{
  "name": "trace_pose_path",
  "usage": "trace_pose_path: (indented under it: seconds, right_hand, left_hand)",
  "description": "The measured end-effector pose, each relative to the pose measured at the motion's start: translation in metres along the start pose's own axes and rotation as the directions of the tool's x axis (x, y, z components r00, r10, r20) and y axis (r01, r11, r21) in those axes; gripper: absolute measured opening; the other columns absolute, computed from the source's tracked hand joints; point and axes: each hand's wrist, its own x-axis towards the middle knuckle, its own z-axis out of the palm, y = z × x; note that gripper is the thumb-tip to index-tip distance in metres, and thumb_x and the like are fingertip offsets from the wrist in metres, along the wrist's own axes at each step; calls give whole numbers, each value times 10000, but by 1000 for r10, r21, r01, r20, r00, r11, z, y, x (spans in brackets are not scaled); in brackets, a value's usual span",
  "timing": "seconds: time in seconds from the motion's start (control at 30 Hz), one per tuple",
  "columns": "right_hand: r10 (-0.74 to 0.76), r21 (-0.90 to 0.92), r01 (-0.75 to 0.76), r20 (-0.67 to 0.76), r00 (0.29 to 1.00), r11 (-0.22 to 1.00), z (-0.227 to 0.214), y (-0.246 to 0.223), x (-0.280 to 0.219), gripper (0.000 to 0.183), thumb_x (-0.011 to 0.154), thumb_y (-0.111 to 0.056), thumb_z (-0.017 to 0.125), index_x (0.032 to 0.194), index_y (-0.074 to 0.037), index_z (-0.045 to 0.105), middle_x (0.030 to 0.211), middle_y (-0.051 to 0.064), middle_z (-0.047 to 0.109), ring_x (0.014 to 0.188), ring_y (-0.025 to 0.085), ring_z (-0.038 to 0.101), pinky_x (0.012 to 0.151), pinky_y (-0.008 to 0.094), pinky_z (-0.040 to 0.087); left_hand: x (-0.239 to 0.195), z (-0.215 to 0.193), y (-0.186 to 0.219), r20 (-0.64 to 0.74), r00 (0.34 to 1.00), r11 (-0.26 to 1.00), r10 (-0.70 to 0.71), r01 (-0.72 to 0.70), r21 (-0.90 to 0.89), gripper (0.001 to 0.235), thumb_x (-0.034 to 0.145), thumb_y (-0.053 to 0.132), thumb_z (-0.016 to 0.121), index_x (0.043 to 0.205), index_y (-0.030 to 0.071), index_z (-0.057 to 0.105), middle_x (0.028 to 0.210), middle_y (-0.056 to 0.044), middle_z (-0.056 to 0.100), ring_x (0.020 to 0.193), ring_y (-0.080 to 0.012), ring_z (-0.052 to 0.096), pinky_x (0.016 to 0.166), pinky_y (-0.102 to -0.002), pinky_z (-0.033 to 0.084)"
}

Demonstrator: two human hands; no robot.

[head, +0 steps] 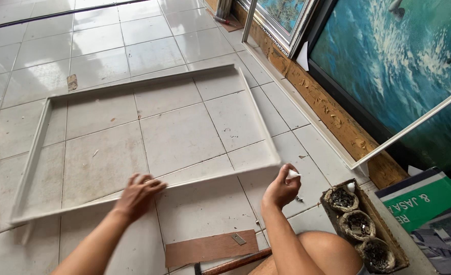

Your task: The person sits on the floor and assembles a white rectangular frame by applying glue to the corners and pressing the pieces together. They repeatedly lift and rotate the frame to work on different corners, using a small bottle to apply adhesive and their hands to hold the joints until set.

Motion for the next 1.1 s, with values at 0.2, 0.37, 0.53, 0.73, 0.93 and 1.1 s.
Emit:
trace_pose_path:
  seconds: [0.2,0.37,0.53,0.73,0.93,1.1]
  right_hand:
    - [77,88,-72,-52,996,994,-10,-43,-7,406,947,-485,641,916,-81,667,974,51,584,899,197,576,803,364,474]
    - [-20,100,13,65,998,995,4,-1,-11,229,1001,-388,693,1141,-209,714,1129,54,597,1018,279,590,982,348,421]
    - [17,108,-25,73,997,994,2,-5,-9,222,993,-396,698,1134,-225,714,1148,43,589,1021,259,566,974,355,408]
    - [45,168,-50,37,998,985,-10,-26,-6,221,987,-348,704,1142,-191,723,1175,80,617,1112,269,603,1045,329,383]
    - [94,212,-103,49,994,972,-7,-19,-6,213,996,-344,707,1125,-175,721,1175,98,631,1156,291,611,1069,347,375]
    - [131,168,-141,70,989,976,-8,-25,-12,196,992,-349,705,1120,-203,728,1175,59,638,1131,258,617,1061,350,382]
  left_hand:
    - [-69,73,-117,193,816,838,-545,518,173,972,815,-22,614,1540,521,259,1627,126,405,1470,-221,467,1052,-508,463]
    - [1,65,-47,99,898,842,-429,438,-316,574,893,336,590,1458,349,496,1284,100,654,1102,-136,636,910,-323,496]
    - [64,-52,136,1,992,792,-123,99,-602,436,860,498,665,1233,273,694,1168,-3,758,1162,-278,686,978,-480,481]
    - [133,-33,250,25,994,816,-106,101,-569,583,771,413,671,1283,148,586,1303,-70,591,1290,-318,520,1090,-714,306]
    - [134,-43,256,-67,988,867,-142,91,-489,477,731,258,615,1185,116,653,1194,-84,638,1261,-341,531,1050,-745,300]
    - [116,-45,242,-12,975,815,-223,180,-551,544,792,343,619,1285,116,580,1269,-91,616,1230,-331,548,1063,-705,330]
